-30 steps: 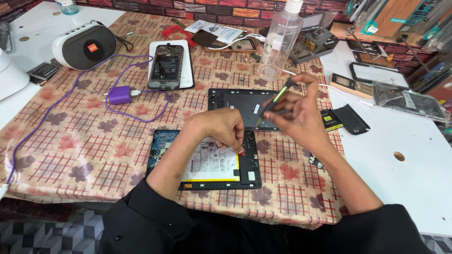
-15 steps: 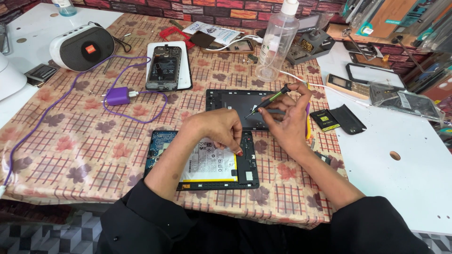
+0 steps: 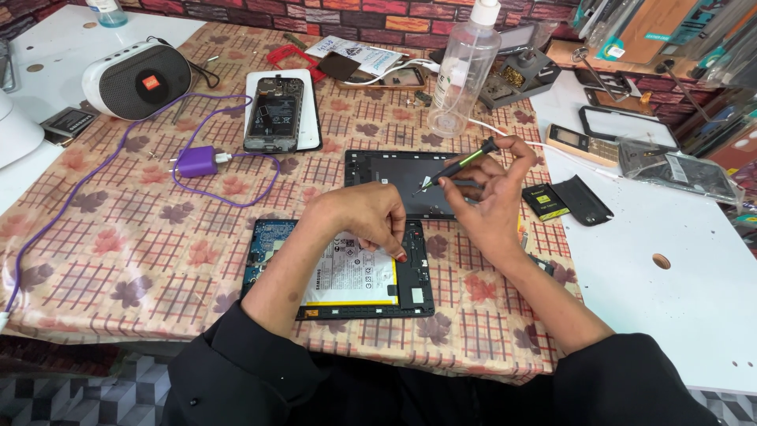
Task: The person disassembles a tablet by removing screws and detaching internal components. They use a screwdriver to loosen screws, a brush to clean the motherboard, and tweezers to handle small parts. The person then reassembles the tablet by reconnecting cables and securing screws.
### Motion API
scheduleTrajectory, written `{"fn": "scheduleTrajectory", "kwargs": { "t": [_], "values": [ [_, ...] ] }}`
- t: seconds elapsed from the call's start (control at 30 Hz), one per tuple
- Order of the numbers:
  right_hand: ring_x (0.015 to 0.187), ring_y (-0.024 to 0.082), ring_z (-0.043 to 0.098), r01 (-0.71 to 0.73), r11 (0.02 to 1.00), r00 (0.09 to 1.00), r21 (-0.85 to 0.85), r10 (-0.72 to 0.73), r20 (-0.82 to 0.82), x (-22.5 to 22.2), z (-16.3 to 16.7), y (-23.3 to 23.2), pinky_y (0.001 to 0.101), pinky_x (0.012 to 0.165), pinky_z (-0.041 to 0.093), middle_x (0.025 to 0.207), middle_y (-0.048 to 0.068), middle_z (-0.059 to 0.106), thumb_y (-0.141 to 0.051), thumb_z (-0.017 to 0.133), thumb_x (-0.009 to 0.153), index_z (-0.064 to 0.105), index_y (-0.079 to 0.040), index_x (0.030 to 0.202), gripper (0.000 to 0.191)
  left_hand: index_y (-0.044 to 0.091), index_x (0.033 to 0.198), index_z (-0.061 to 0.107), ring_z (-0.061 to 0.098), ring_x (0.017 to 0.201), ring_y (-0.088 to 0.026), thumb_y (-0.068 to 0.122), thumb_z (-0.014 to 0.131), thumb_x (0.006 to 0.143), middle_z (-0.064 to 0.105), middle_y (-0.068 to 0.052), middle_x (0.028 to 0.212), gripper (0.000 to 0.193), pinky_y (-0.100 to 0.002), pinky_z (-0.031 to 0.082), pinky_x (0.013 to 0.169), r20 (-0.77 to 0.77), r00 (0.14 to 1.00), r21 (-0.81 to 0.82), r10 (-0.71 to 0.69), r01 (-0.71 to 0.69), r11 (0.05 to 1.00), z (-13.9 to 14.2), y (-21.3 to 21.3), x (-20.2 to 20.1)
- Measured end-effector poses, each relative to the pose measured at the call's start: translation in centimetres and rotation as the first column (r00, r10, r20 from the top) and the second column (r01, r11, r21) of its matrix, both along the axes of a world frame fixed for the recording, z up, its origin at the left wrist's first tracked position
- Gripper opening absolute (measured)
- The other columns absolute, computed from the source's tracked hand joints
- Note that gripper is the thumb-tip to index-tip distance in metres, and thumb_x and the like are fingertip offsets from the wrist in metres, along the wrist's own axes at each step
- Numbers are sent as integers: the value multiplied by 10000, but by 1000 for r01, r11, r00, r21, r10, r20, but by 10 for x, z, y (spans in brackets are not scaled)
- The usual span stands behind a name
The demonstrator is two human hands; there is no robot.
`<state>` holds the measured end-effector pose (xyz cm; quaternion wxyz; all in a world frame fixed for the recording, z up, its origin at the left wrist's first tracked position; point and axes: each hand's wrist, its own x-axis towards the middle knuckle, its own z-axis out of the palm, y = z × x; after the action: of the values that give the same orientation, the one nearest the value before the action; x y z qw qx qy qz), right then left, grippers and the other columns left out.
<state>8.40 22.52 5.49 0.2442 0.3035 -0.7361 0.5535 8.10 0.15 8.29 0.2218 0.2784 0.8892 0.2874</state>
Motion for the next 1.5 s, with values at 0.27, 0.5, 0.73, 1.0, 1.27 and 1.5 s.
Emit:
{"fn": "scheduleTrajectory", "kwargs": {
  "t": [0.27, 0.5, 0.73, 1.0, 1.27, 1.5],
  "values": [
    [969, 191, 710, -11, 1000, 986, -24, 15, 165, -7, 2, 5, 284, 815, 596, 1127, 189, 666, 123, 697, 881, 182, -154, 1369, 762, 122, 854, 790, 742, 717, -178, 130, 772, 787, 769, 2, 770, 70, -350, 566, 690, -358, 916, 186, 182, -121, 975, -11, -1, -17],
    [960, 195, 712, -58, 991, 971, -122, 85, 222, -9, 5, 6, 339, 880, 638, 1130, 197, 670, 144, 687, 898, 184, -160, 1353, 743, 187, 906, 799, 652, 1008, -275, 107, 771, 753, 697, -64, 951, 175, -429, 513, 833, -573, 783, 285, 240, -85, 955, -29, 2, -25],
    [967, 199, 711, -65, 988, 970, -142, 96, 222, -9, 7, 6, 366, 904, 644, 1138, 210, 658, 149, 679, 907, 178, -155, 1361, 742, 135, 841, 789, 720, 918, -258, 207, 845, 720, 755, -66, 905, 152, -414, 548, 790, -489, 842, 248, 228, -117, 962, -23, 2, -21],
    [957, 206, 714, -64, 991, 978, -114, 84, 189, -9, 10, 6, 354, 875, 638, 1136, 215, 666, 139, 703, 899, 180, -156, 1365, 760, 138, 846, 813, 732, 878, -277, 198, 822, 745, 772, -83, 881, 118, -428, 553, 781, -504, 831, 268, 237, -111, 957, -17, 2, -19],
    [970, 206, 718, -53, 995, 981, -89, 69, 179, -8, 10, 6, 337, 874, 631, 1139, 213, 667, 148, 698, 895, 183, -152, 1370, 762, 183, 877, 836, 733, 858, -286, 217, 815, 742, 773, -85, 876, 141, -426, 558, 769, -499, 828, 237, 256, -154, 959, -21, 1, -23],
    [967, 205, 719, -53, 994, 984, -95, 69, 167, -9, 8, 7, 325, 867, 628, 1132, 212, 671, 144, 706, 897, 185, -157, 1368, 764, 196, 892, 838, 740, 856, -281, 198, 790, 762, 778, -82, 882, 139, -419, 562, 771, -483, 839, 229, 251, -156, 961, -22, 3, -24]
  ]
}}
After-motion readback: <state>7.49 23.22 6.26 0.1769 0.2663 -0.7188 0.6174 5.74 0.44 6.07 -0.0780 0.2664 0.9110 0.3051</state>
